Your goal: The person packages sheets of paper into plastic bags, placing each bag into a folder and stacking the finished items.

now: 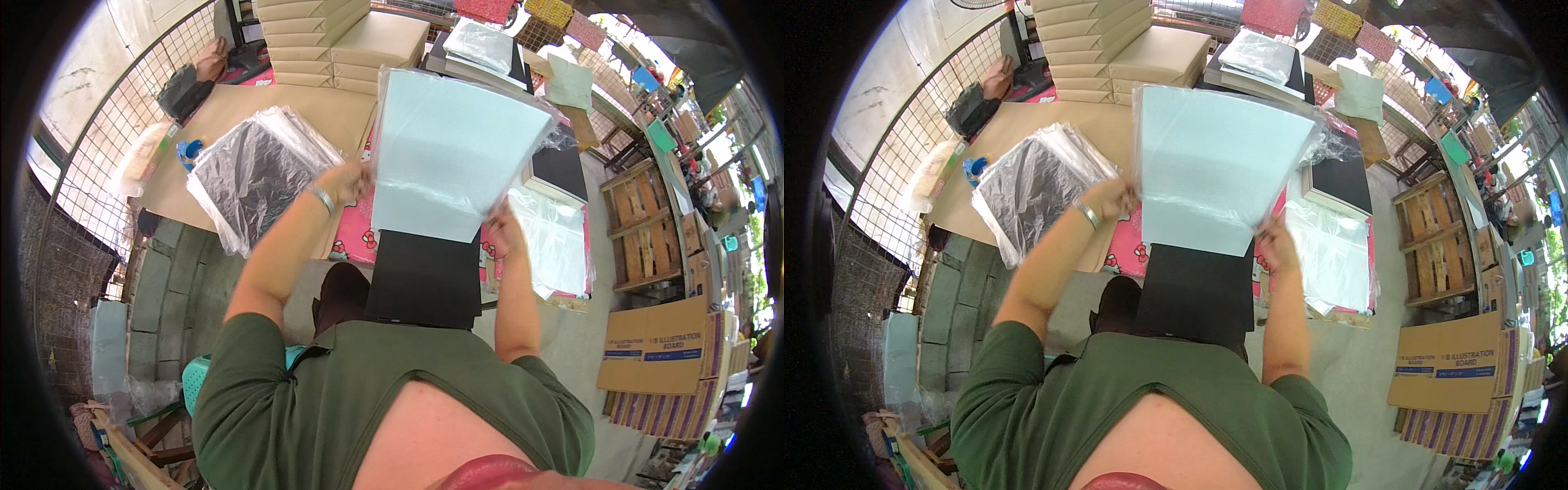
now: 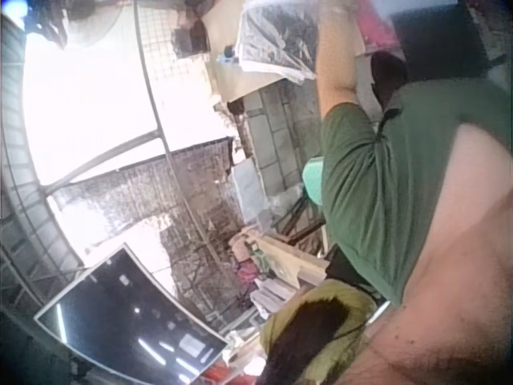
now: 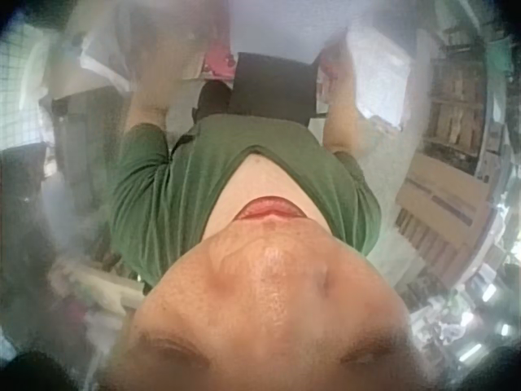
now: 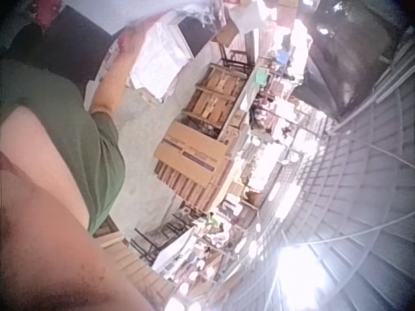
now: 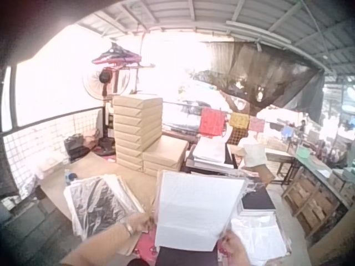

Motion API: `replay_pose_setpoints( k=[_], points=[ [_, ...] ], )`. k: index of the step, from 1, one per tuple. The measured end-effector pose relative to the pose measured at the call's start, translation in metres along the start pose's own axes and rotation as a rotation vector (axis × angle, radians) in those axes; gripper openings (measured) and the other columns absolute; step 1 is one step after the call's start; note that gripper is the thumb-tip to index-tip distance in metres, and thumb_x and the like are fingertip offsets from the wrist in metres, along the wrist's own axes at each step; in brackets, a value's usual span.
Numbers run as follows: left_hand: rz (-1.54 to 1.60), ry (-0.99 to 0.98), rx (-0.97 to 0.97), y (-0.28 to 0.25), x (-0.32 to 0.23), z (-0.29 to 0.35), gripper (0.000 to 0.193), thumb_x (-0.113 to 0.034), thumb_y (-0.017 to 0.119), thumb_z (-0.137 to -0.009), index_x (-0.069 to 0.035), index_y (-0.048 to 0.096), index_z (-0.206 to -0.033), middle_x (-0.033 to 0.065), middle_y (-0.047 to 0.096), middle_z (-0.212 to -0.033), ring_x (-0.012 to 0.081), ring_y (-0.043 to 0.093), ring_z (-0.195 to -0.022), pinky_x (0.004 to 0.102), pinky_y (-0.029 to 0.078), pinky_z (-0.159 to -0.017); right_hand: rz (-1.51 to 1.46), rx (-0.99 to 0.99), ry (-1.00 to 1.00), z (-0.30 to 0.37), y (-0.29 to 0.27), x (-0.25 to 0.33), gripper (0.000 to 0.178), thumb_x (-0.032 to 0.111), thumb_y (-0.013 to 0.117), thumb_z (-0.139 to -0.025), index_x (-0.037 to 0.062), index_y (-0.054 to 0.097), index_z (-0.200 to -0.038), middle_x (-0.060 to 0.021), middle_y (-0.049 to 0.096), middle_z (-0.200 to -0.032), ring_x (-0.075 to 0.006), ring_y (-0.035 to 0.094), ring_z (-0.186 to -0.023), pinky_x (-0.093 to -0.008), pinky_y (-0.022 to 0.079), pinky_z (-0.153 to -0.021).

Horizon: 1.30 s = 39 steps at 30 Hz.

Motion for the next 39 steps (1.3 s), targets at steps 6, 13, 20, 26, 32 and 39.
replay_pose_setpoints(
  k=[6,13,20,26,32,39],
  points=[
    [0.190,0.160,-0.164,-0.056,0.123,0.002,0.015,-0.023,0.052,-0.088,-0.012,0.055,-0.077,-0.0037,0.046,-0.059,0.0058,0.038,-0.049,0.0226,0.030,-0.042,0.167,-0.054,0.174,0.034,-0.020,-0.054,0.010,0.008,0.050,-0.087,0.0028,0.053,-0.096,-0.0001,0.050,-0.075,-0.0118,0.046,-0.065,-0.0254,0.043,-0.065],
    [-0.434,0.055,-0.332,-0.054,0.175,0.073,0.018,-0.019,0.062,-0.079,-0.002,0.058,-0.083,-0.0015,0.043,-0.054,0.0097,0.034,-0.041,0.0277,0.027,-0.037,0.783,-0.093,0.440,0.117,-0.035,-0.075,0.013,0.016,0.060,-0.083,0.0047,0.054,-0.084,0.0013,0.046,-0.064,-0.0091,0.042,-0.054,-0.0248,0.036,-0.048],
    [-0.443,-0.089,-0.255,-0.056,0.258,0.168,0.035,-0.036,0.063,-0.082,-0.005,0.060,-0.068,-0.0039,0.053,-0.061,0.0052,0.044,-0.053,0.0227,0.036,-0.050,1.033,0.028,0.539,0.244,-0.029,-0.090,0.014,0.015,0.064,-0.081,0.0037,0.056,-0.082,-0.0038,0.058,-0.069,-0.0081,0.053,-0.063,-0.0219,0.042,-0.055],
    [-0.835,0.115,-0.210,-0.039,0.226,0.148,0.032,-0.029,0.054,-0.087,0.002,0.058,-0.080,0.0052,0.058,-0.062,0.0123,0.055,-0.052,0.0258,0.043,-0.051,0.951,-0.142,0.476,0.218,-0.004,-0.082,0.010,0.014,0.057,-0.083,0.0035,0.057,-0.082,-0.0027,0.058,-0.065,-0.0056,0.048,-0.052,-0.0215,0.038,-0.046],
    [-0.156,0.521,-0.573,-0.083,0.143,0.182,0.018,-0.015,0.043,-0.092,0.001,0.052,-0.089,0.0088,0.059,-0.072,0.0212,0.061,-0.050,0.0286,0.049,-0.047,1.114,-0.235,0.098,0.164,-0.021,-0.018,0.008,0.012,0.055,-0.081,0.0045,0.058,-0.079,-0.0027,0.058,-0.063,-0.0051,0.044,-0.048,-0.0213,0.035,-0.044],
    [0.136,0.823,-0.890,-0.181,0.069,0.235,0.021,-0.016,0.040,-0.094,0.003,0.049,-0.091,0.0109,0.059,-0.074,0.0217,0.063,-0.058,0.0294,0.052,-0.057,1.861,-0.369,-0.570,0.096,-0.052,0.069,0.037,0.020,0.061,-0.077,0.0006,0.054,-0.108,-0.0183,0.058,-0.099,-0.0314,0.056,-0.091,-0.0397,0.043,-0.080]
  ],
)
Point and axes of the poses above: each hand's wrist, its own z-axis away from the middle knuckle, its own y-axis out of the palm, x = y × z, the point moved 7 cm from there along -z, towards the middle knuckle
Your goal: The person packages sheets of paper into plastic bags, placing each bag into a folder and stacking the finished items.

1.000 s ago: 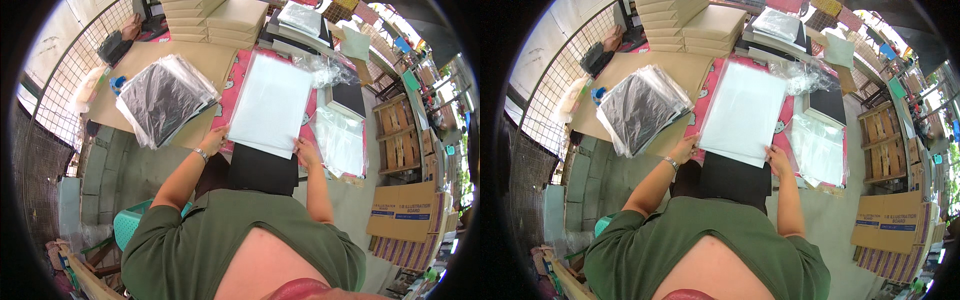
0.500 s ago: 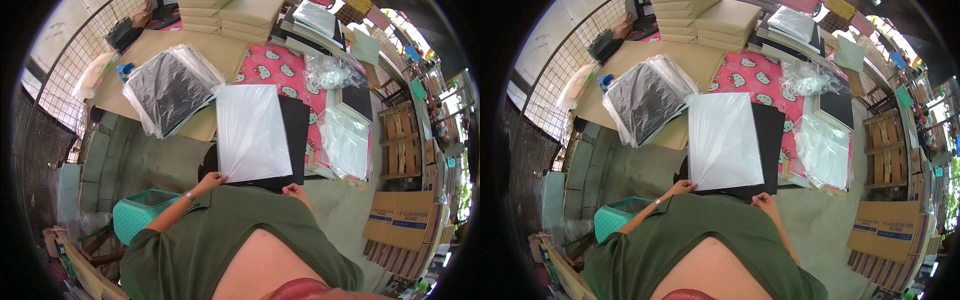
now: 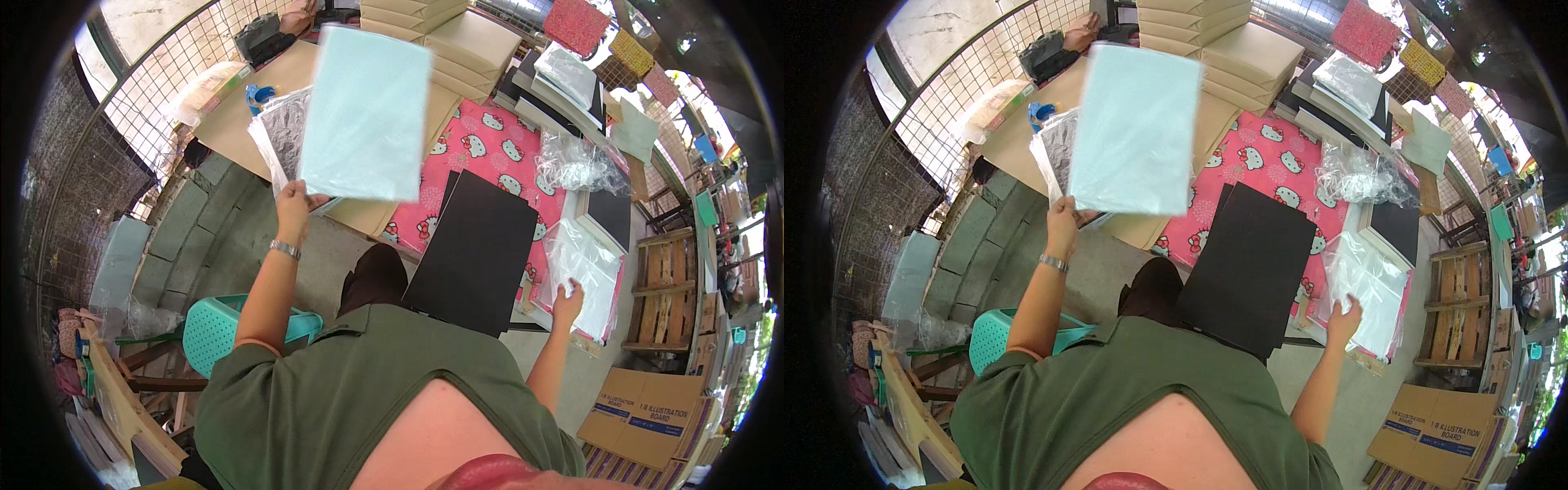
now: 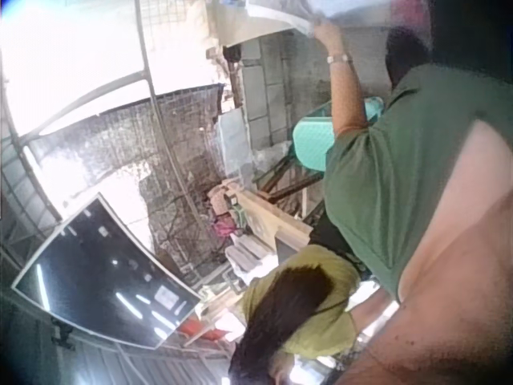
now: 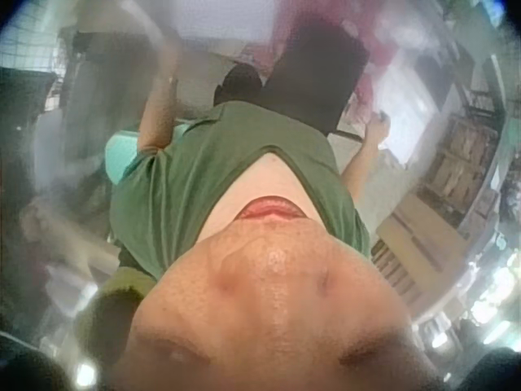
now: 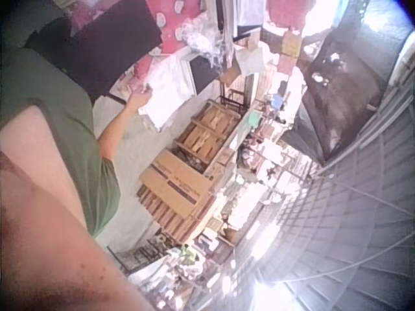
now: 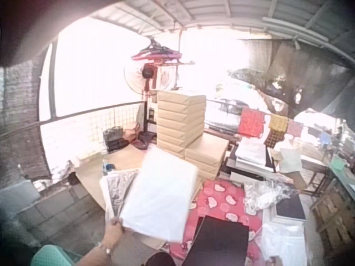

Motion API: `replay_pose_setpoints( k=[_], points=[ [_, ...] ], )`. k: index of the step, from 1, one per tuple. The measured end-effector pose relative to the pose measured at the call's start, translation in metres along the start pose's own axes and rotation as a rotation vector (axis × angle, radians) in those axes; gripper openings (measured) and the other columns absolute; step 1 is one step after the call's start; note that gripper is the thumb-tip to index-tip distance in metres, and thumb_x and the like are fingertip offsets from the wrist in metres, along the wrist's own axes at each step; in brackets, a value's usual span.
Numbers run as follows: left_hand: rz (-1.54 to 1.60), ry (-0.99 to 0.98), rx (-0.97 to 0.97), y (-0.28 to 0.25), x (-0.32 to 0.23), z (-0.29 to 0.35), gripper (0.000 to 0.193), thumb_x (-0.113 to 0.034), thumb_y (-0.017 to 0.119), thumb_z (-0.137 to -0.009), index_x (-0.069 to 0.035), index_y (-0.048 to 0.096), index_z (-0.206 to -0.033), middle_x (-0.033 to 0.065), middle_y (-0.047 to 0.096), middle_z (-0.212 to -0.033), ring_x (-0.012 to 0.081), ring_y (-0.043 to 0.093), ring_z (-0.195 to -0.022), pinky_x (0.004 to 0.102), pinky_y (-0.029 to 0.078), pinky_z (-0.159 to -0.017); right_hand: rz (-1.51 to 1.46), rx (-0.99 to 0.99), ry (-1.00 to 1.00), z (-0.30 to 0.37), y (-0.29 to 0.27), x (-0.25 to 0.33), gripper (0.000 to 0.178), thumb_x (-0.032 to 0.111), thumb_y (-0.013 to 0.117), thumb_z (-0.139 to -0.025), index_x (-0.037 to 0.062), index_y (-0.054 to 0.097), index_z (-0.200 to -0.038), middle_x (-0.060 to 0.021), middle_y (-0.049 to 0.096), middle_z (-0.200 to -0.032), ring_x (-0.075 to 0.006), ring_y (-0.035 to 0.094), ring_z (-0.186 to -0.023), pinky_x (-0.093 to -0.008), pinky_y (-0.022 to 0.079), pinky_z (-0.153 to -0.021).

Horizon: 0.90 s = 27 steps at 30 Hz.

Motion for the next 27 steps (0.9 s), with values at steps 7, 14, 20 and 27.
replay_pose_setpoints(
  k=[7,14,20,27],
  points=[
    [0.044,-0.133,-0.210,-0.030,0.053,-0.037,0.025,-0.014,0.036,-0.094,0.010,0.040,-0.103,0.0135,0.055,-0.070,0.0193,0.054,-0.047,0.0330,0.049,-0.046,0.026,0.267,0.183,-0.033,0.057,-0.056,0.060,0.036,0.067,-0.071,0.0026,0.050,-0.117,-0.0240,0.052,-0.114,-0.0334,0.055,-0.095,-0.0388,0.044,-0.080],
    [-0.339,-0.110,-0.249,-0.060,0.080,-0.049,0.022,-0.015,0.044,-0.090,0.005,0.053,-0.086,0.0094,0.054,-0.061,0.0168,0.049,-0.040,0.0311,0.039,-0.035,0.049,0.266,0.113,-0.021,0.039,-0.034,0.022,0.019,0.069,-0.071,-0.0006,0.059,-0.077,-0.0136,0.058,-0.071,-0.0270,0.056,-0.066,-0.0368,0.043,-0.062],
    [-0.600,-0.115,-0.180,-0.061,0.069,-0.037,0.020,-0.017,0.048,-0.089,0.002,0.052,-0.087,0.0032,0.046,-0.056,0.0129,0.041,-0.038,0.0288,0.039,-0.035,-0.010,0.081,-0.378,-0.007,0.000,0.033,0.012,0.005,0.061,-0.075,-0.0006,0.051,-0.075,-0.0137,0.050,-0.090,-0.0313,0.049,-0.078,-0.0356,0.041,-0.069],
    [-0.859,0.381,-0.529,-0.005,-0.008,0.026,0.050,-0.024,0.055,-0.086,0.005,0.038,-0.123,0.0268,0.051,-0.106,0.0326,0.053,-0.097,0.0417,0.044,-0.082,-0.496,0.608,-0.268,0.053,0.013,0.207,0.008,0.010,0.050,-0.085,0.0025,0.046,-0.084,-0.0156,0.051,-0.065,-0.0274,0.054,-0.059,-0.0357,0.040,-0.054]
  ],
)
Point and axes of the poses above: each hand's wrist, its own z-axis away from the middle knuckle, its own y-axis out of the palm, x = y × z, the point moved 7 cm from there along -z, towards the middle knuckle
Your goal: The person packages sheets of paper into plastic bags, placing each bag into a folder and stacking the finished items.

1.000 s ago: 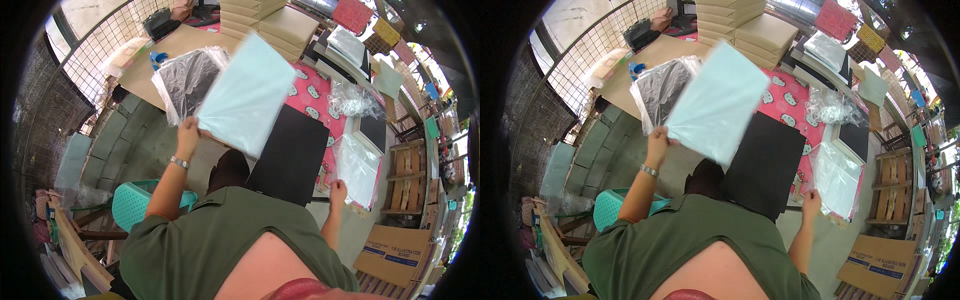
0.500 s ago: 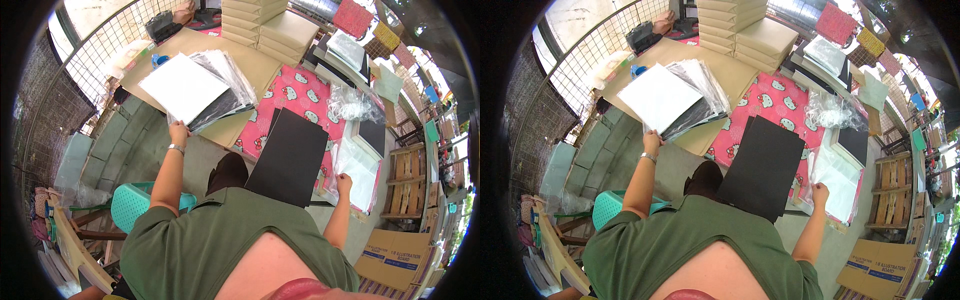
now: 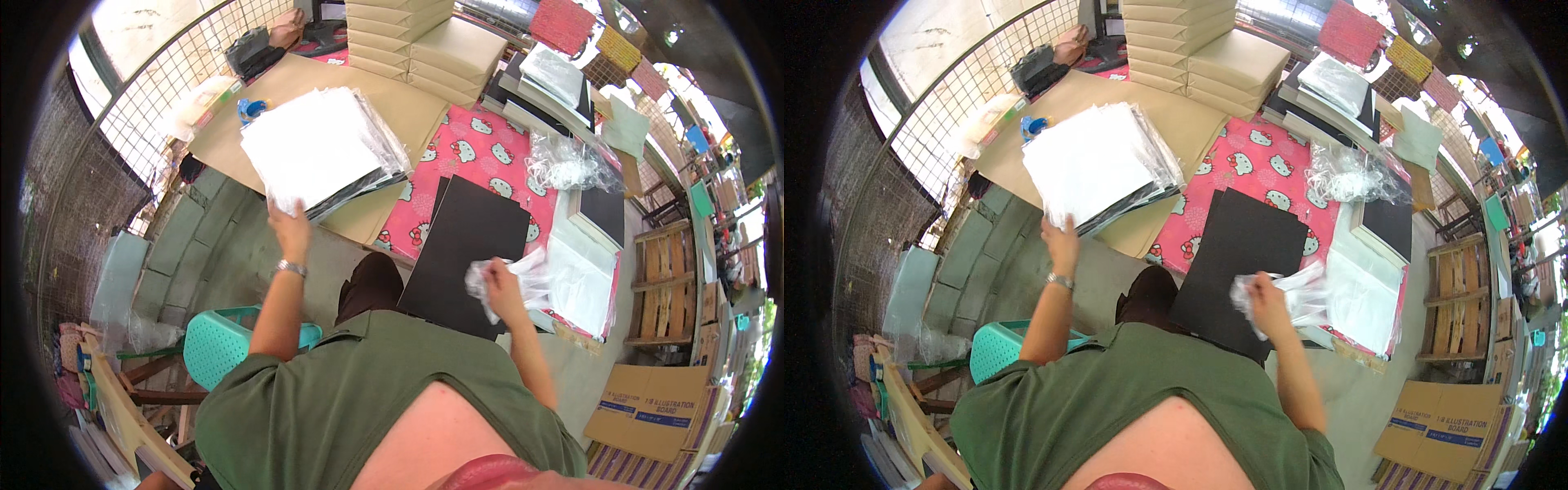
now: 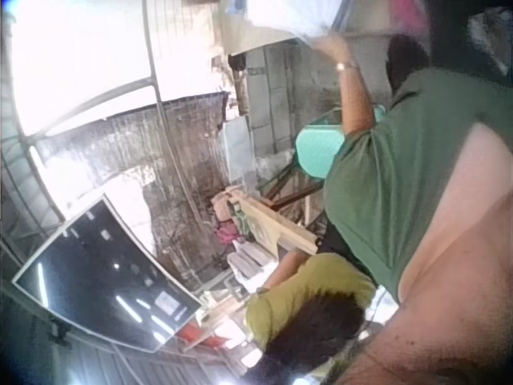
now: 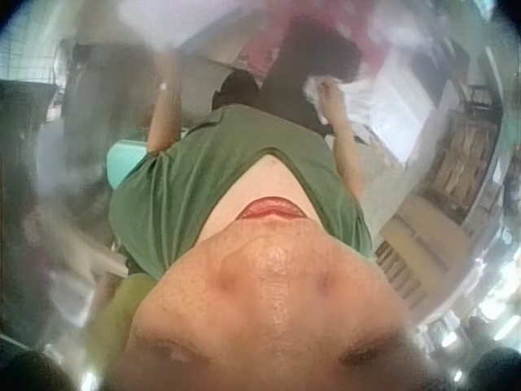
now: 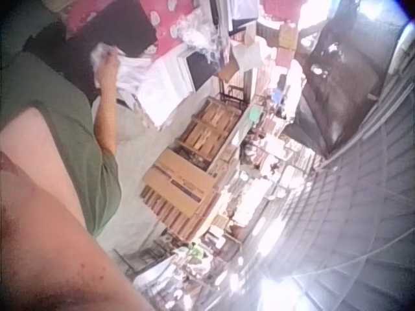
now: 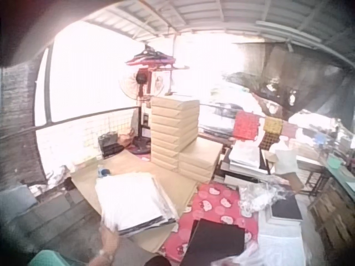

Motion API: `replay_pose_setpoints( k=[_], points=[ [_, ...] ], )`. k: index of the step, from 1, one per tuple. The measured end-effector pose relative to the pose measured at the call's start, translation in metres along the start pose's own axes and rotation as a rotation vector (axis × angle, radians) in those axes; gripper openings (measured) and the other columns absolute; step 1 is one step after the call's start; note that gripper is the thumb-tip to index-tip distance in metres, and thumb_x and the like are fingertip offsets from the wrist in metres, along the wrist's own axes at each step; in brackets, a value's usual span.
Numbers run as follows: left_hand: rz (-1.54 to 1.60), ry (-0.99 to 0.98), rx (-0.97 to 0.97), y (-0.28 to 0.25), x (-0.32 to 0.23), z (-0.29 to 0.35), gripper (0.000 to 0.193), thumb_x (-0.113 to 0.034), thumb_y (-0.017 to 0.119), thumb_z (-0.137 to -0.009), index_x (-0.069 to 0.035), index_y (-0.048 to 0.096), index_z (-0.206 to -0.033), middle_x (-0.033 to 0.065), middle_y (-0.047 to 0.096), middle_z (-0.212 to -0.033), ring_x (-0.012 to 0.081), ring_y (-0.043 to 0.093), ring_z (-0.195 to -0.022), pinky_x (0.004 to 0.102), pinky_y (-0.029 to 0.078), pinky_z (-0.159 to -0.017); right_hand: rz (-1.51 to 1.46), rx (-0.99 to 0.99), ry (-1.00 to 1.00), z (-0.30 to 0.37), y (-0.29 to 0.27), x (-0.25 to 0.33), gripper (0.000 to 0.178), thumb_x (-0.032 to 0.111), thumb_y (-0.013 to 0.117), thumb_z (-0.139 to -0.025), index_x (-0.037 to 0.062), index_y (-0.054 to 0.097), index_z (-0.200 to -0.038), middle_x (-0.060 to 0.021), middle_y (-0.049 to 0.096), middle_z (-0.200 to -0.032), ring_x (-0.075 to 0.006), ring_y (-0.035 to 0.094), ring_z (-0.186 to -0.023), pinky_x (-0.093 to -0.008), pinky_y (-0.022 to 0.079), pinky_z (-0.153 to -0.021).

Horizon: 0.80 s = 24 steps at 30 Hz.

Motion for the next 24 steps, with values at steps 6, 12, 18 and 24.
replay_pose_setpoints(
  k=[6,12,18,24],
  points=[
    [0.759,0.180,1.349,0.025,-0.159,0.165,0.042,-0.022,0.061,-0.083,0.002,0.049,-0.115,0.0143,0.056,-0.105,0.0206,0.054,-0.093,0.0317,0.044,-0.081,-0.295,0.058,-0.138,-0.066,0.021,0.093,0.008,0.007,0.051,-0.086,0.0007,0.053,-0.083,-0.0023,0.053,-0.066,-0.0080,0.047,-0.063,-0.0245,0.040,-0.058],
    [1.132,-0.393,1.454,0.084,-0.177,0.128,0.016,-0.008,0.053,-0.086,-0.001,0.057,-0.100,0.0081,0.062,-0.089,0.0146,0.059,-0.079,0.0271,0.048,-0.073,-0.574,-0.095,0.063,-0.097,-0.035,0.053,0.020,0.018,0.058,-0.086,0.0008,0.057,-0.077,0.0033,0.051,-0.064,-0.0040,0.041,-0.059,-0.0219,0.034,-0.054],
    [1.299,-0.458,1.554,0.087,-0.218,0.138,0.024,0.001,0.056,-0.080,-0.003,0.052,-0.103,0.0074,0.058,-0.096,0.0141,0.057,-0.088,0.0292,0.047,-0.078,-0.390,-0.123,0.097,-0.091,-0.069,0.051,0.021,0.020,0.057,-0.086,-0.0002,0.058,-0.083,0.0019,0.054,-0.068,-0.0060,0.044,-0.063,-0.0232,0.037,-0.058],
    [1.132,0.067,1.342,0.063,-0.243,0.119,0.035,0.013,0.055,-0.073,-0.001,0.051,-0.104,0.0030,0.056,-0.093,0.0098,0.054,-0.088,0.0211,0.045,-0.076,-0.240,-0.005,-0.172,-0.069,-0.067,0.076,0.033,0.022,0.061,-0.082,0.0015,0.058,-0.107,-0.0085,0.064,-0.095,-0.0131,0.056,-0.091,-0.0283,0.042,-0.082]
  ],
)
Point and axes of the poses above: each hand's wrist, its own z-axis away from the middle knuckle, its own y-axis out of the palm, x = y × z, the point moved 7 cm from there along -z, towards the middle knuckle
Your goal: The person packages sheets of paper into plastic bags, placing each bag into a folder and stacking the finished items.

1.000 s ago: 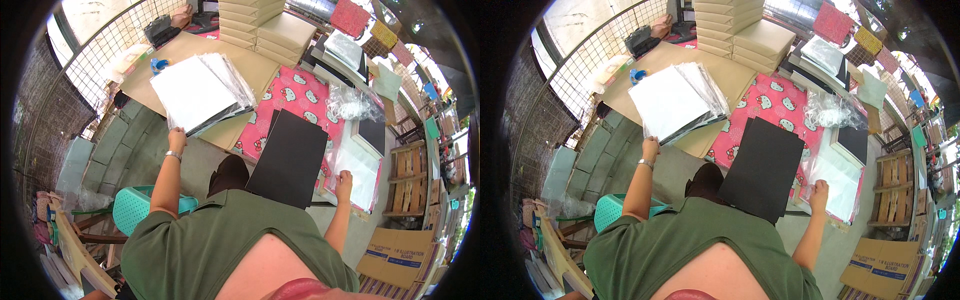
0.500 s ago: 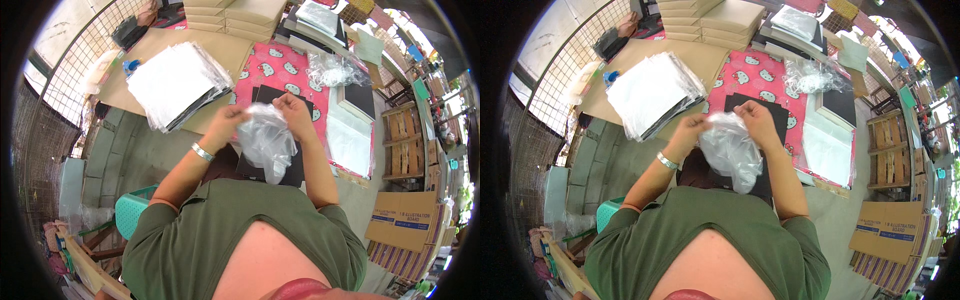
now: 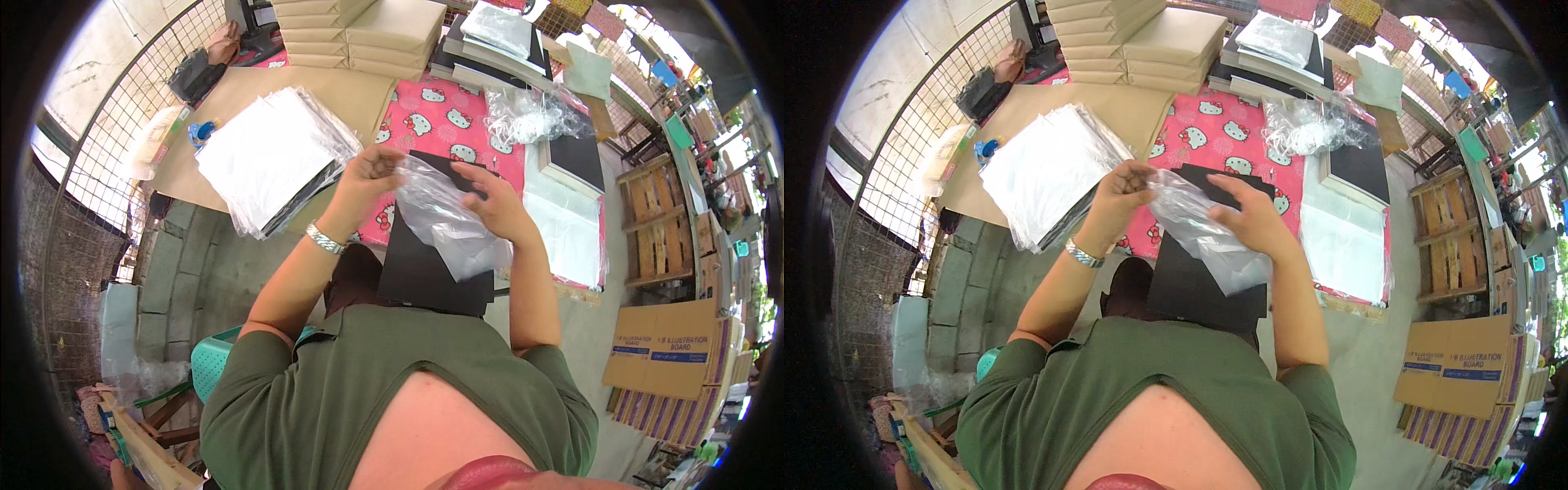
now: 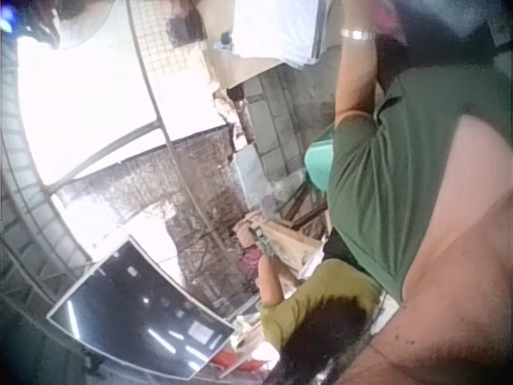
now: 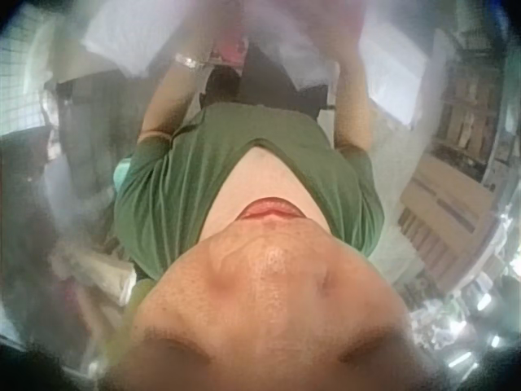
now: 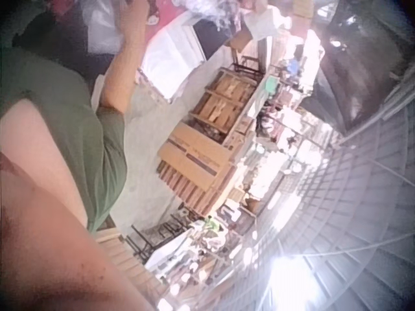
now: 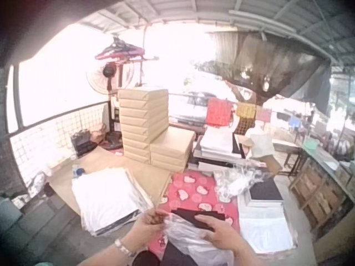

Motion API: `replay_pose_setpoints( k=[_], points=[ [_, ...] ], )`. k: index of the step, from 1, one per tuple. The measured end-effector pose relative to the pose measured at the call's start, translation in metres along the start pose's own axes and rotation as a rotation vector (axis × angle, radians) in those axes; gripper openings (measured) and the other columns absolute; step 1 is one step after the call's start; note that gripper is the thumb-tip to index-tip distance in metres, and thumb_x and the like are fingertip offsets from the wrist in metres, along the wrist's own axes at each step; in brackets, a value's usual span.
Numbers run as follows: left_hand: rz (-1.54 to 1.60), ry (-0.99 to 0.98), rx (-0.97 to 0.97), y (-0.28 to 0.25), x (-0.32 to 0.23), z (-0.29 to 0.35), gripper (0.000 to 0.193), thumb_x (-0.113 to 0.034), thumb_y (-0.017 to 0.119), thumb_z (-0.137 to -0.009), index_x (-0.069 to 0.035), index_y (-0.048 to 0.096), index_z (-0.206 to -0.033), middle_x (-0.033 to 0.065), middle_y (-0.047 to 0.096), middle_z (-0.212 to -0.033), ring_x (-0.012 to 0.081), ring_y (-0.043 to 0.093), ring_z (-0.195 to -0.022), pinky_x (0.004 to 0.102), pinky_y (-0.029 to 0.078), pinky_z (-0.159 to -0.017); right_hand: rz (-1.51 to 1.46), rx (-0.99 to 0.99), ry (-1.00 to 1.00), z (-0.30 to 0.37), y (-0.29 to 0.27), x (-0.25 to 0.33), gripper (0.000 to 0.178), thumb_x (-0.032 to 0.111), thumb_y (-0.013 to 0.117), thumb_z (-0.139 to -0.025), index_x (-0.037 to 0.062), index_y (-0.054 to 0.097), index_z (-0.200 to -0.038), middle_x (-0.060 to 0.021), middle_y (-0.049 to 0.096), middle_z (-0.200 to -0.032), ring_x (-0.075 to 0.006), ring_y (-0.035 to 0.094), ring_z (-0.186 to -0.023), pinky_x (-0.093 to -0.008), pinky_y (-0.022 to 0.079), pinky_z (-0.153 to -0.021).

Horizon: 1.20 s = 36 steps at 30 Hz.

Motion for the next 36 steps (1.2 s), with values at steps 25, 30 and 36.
replay_pose_setpoints(
  k=[25,30,36],
  points=[
    [0.260,-0.047,-0.163,0.048,-0.039,0.005,0.014,0.003,0.062,-0.076,0.001,0.059,-0.090,0.0055,0.063,-0.080,0.0091,0.059,-0.070,0.0217,0.048,-0.065,-0.139,-0.420,-0.061,-0.004,0.000,0.024,0.015,0.016,0.060,-0.084,0.0005,0.060,-0.084,0.0006,0.053,-0.060,-0.0042,0.044,-0.056,-0.0219,0.036,-0.051],
    [0.013,0.044,-0.202,0.040,-0.039,0.005,0.018,0.006,0.063,-0.073,0.001,0.058,-0.090,0.0057,0.063,-0.079,0.0085,0.057,-0.066,0.0207,0.047,-0.062,0.025,-0.473,-0.038,-0.006,0.002,0.040,0.015,0.016,0.058,-0.085,0.0010,0.058,-0.080,-0.0033,0.051,-0.057,-0.0055,0.045,-0.055,-0.0238,0.037,-0.051],
    [-0.051,0.184,-0.263,0.039,-0.038,0.002,0.016,0.002,0.065,-0.075,0.000,0.056,-0.089,0.0035,0.060,-0.078,0.0081,0.057,-0.068,0.0219,0.047,-0.060,0.164,-0.617,-0.344,-0.015,-0.010,0.048,0.016,0.018,0.056,-0.087,0.0034,0.056,-0.080,-0.0016,0.053,-0.065,-0.0076,0.050,-0.060,-0.0258,0.040,-0.053]
  ],
)
Point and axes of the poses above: each hand's wrist, its own z-axis away from the middle knuckle, its own y-axis out of the palm, x = y × z, the point moved 7 cm from there along -z, towards the middle knuckle
